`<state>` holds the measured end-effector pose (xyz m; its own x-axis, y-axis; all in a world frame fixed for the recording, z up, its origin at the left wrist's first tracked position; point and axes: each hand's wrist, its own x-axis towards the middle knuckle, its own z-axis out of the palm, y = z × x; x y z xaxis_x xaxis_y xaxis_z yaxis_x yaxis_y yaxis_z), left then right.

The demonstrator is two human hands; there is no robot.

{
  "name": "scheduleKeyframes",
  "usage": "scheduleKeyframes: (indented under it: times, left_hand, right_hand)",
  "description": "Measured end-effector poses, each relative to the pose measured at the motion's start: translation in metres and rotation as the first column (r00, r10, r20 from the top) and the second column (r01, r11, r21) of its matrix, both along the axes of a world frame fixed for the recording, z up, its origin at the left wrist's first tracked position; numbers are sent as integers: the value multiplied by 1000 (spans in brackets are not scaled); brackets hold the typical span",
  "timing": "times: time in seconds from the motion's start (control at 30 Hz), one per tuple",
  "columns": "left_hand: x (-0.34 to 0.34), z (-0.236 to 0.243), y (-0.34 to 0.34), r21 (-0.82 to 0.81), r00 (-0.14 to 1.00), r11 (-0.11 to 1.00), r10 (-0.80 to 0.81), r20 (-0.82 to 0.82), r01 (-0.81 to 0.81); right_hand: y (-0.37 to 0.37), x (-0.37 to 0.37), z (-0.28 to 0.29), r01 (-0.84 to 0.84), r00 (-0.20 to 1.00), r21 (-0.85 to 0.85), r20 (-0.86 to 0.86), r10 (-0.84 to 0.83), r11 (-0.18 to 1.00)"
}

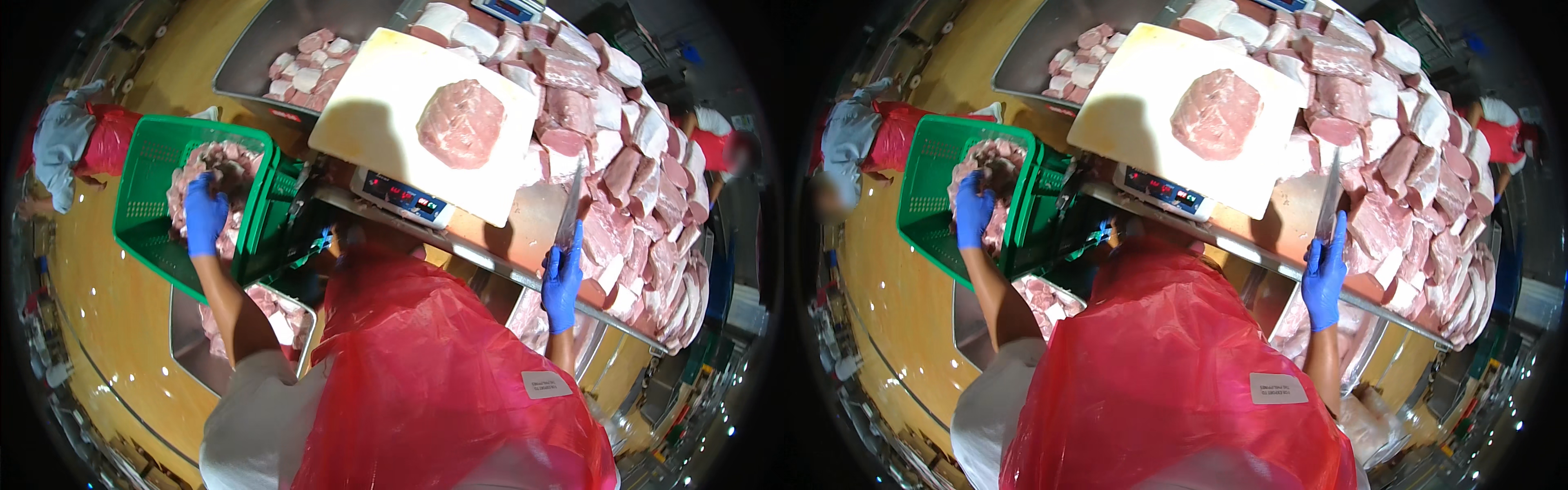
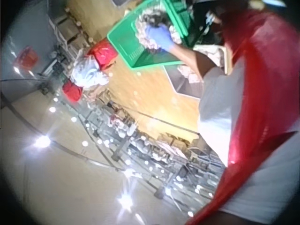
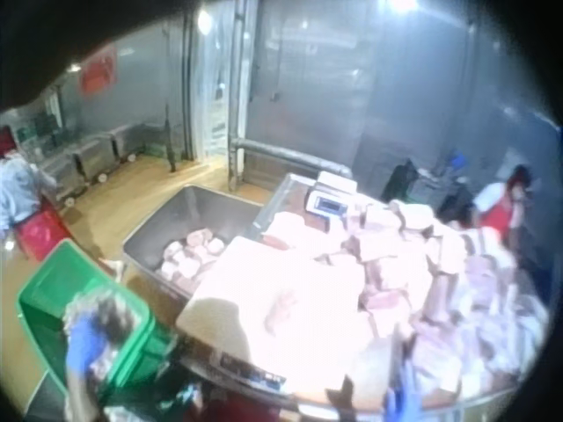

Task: The person trims fat from pork cuts using a knife on a cutting board placed on a digital scale. Trimmed fat is placed into a green basket, and the trimmed meat is moved to a metal tray. The process is repeated for multiple pieces of pork.

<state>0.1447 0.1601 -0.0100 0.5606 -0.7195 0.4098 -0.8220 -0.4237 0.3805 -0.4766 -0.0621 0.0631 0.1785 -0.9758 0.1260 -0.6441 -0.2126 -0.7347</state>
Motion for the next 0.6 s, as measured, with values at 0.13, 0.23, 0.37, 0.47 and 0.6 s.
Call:
scheduleKeyframes:
  times: [0.13,0.23,0.37,0.47,0.6]
  left_hand:
    - [-37,84,-91,93,984,981,-176,37,172]
    - [-81,138,-180,-129,805,830,-558,-202,543]
    - [-121,121,-275,-235,655,685,-729,-199,690]
    - [-162,122,-318,-168,602,637,-768,-218,752]
    - [-181,71,-367,-305,407,506,-851,-332,807]
  right_hand:
    - [-15,34,-14,77,957,143,267,-113,987]
    - [-37,56,16,-17,929,113,369,-26,993]
    - [-57,76,45,-63,819,190,571,-59,980]
    - [-51,88,45,-149,720,199,693,-32,969]
    - [-35,112,19,-222,668,335,737,-108,916]
